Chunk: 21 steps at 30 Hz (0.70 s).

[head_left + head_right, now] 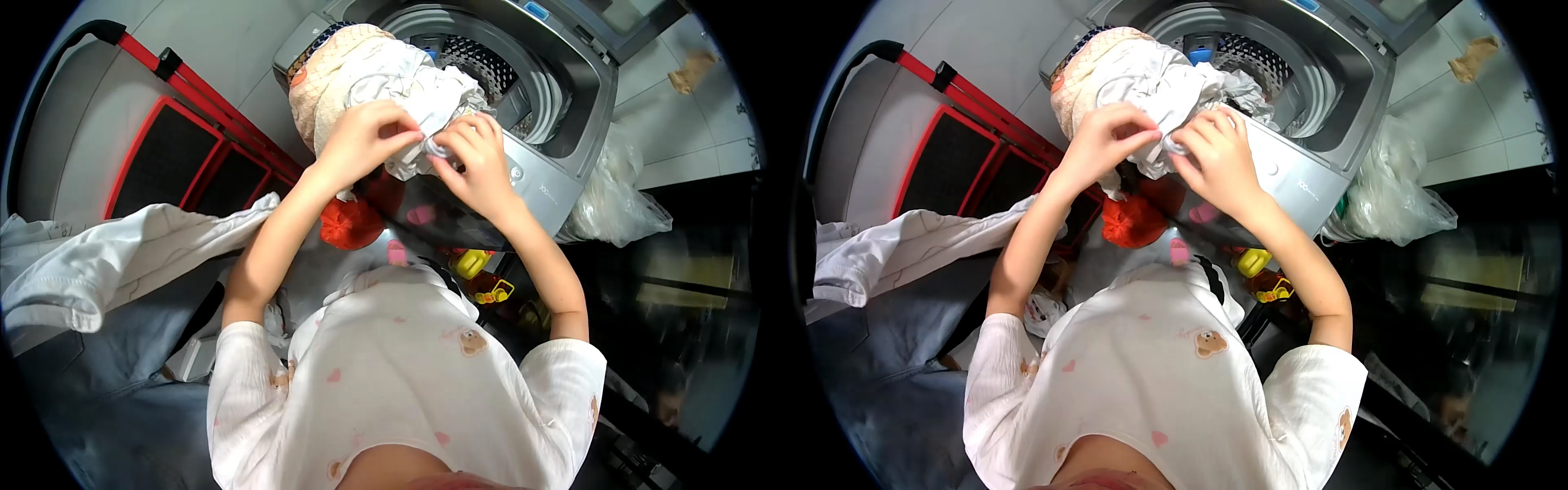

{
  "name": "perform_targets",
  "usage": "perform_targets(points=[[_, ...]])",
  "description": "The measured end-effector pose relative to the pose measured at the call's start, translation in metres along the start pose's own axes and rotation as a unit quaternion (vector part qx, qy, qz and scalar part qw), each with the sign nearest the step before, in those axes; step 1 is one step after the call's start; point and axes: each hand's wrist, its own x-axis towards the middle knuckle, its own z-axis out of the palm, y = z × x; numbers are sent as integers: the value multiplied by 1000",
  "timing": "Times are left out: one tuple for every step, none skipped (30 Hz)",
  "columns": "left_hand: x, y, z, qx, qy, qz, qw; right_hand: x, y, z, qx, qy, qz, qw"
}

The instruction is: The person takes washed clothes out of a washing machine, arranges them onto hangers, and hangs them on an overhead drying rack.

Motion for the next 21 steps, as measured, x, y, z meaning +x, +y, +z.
perform_targets(points=[[-7, 0, 1, -30, -14, -2, 999, -2, 0, 0, 12, -7, -14, 1000], [-18, -2, -1, -60, -29, -5, 998, -4, -4, -3, 24, -42, -24, 999], [-30, -4, -2, -91, -44, -8, 995, -8, -11, -3, 14, -47, -60, 997], [-45, -10, -6, -121, -37, -9, 992, -19, -17, 6, 20, -36, -120, 992], [-60, -16, -4, -154, -35, -10, 987, -33, -26, 15, 25, -25, -175, 984], [-68, -20, 4, -244, 69, -68, 965, -38, -33, 15, 19, -49, -181, 982], [-72, -21, 10, -217, 132, -163, 953, -40, -39, 17, 13, -74, -186, 980], [-72, -13, 16, -228, 117, -186, 948, -44, -43, 22, 4, -43, -197, 980], [-71, -7, 22, -240, 103, -207, 943, -47, -44, 24, -3, -65, -202, 977], [-77, -21, 37, -119, 80, -161, 976, -46, -44, 21, 16, -81, -219, 972], [-73, -12, 41, -236, 73, -163, 955, -45, -43, 16, 35, -97, -234, 967], [-73, -13, 44, -244, 75, -163, 953, -40, -42, 6, 59, -88, -206, 973], [-73, -14, 45, -252, 76, -163, 951, -31, -39, -9, 81, -79, -177, 978], [-74, -14, 42, -292, 78, -205, 931, -23, -33, -23, 102, -70, -148, 981], [-78, -14, 37, -331, 78, -248, 907, -14, -13, -33, 62, -27, -152, 986], [-83, -14, 31, -361, 80, -252, 894, -5, 4, -39, 43, -31, -87, 995], [-87, -13, 23, -384, 82, -256, 883, 6, 17, -52, -23, -109, -39, 993], [-94, -15, 17, -410, 89, -258, 870, 11, 29, -54, -34, -153, -16, 988], [-100, -16, 11, -435, 97, -257, 858, 12, 40, -54, -29, -189, -15, 981], [-104, -11, 5, -455, 93, -241, 852, 12, 50, -49, -5, -200, -11, 980], [-107, -7, 3, -426, 72, -239, 869, 14, 57, -44, 18, -211, -8, 977]])
